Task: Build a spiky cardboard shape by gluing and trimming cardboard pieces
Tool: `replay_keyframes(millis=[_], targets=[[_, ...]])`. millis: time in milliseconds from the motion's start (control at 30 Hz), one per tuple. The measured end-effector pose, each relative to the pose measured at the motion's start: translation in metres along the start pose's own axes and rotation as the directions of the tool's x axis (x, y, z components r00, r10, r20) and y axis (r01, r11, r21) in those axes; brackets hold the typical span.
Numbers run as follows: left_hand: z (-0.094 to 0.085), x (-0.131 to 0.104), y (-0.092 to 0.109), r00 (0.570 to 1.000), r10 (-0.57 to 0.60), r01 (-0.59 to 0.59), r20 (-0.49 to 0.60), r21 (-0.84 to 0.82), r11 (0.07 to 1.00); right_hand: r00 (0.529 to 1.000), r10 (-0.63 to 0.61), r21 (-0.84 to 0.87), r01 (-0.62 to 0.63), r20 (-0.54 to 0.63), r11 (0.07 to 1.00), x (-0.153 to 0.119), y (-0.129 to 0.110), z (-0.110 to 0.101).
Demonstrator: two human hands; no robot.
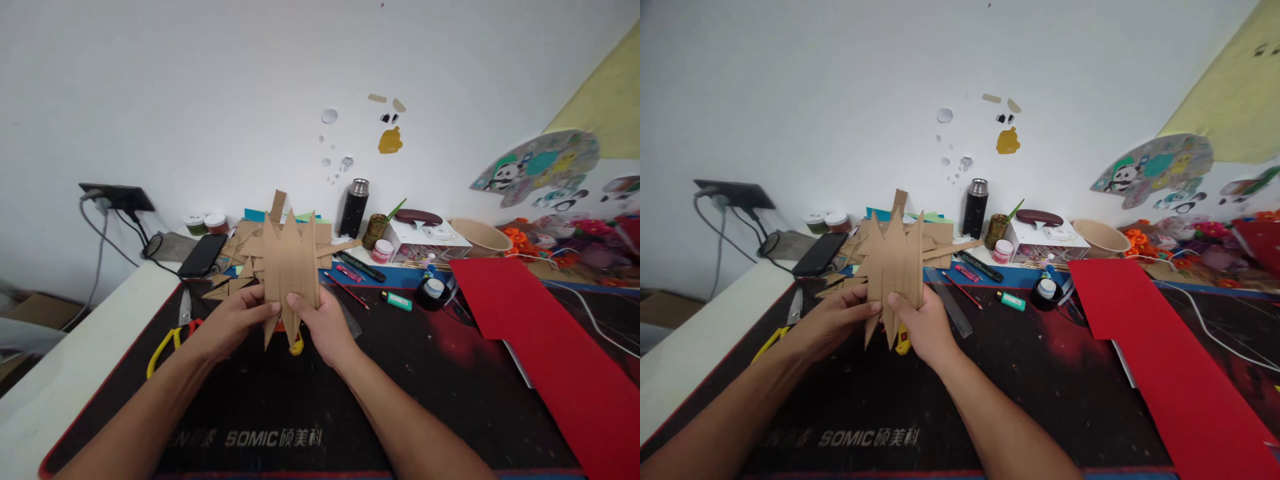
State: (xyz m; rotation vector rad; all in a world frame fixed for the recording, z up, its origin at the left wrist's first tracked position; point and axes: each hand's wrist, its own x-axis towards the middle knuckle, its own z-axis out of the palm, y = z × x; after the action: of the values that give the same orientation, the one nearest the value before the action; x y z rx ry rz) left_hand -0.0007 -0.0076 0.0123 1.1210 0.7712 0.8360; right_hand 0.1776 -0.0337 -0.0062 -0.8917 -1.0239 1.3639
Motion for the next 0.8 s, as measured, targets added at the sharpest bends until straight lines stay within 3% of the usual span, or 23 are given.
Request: replay_keyframes(millis=[467,800], targets=[[0.0002,0.0004,-0.0018,1.000,-0.021,0.021,0.004,-0.049,0.999,1.000,-0.004,-0.002,0.004,-0.001,1.000,-0.0007,0.0011,-0.0001],[0.0017,-0.0008,0.0016,1.000,0.006,-0.007,0.015,0.039,0.999,1.000,0.012,0.032,-0.012,-0.002,0.999,-0.0004,-0.0005,-0.0030]])
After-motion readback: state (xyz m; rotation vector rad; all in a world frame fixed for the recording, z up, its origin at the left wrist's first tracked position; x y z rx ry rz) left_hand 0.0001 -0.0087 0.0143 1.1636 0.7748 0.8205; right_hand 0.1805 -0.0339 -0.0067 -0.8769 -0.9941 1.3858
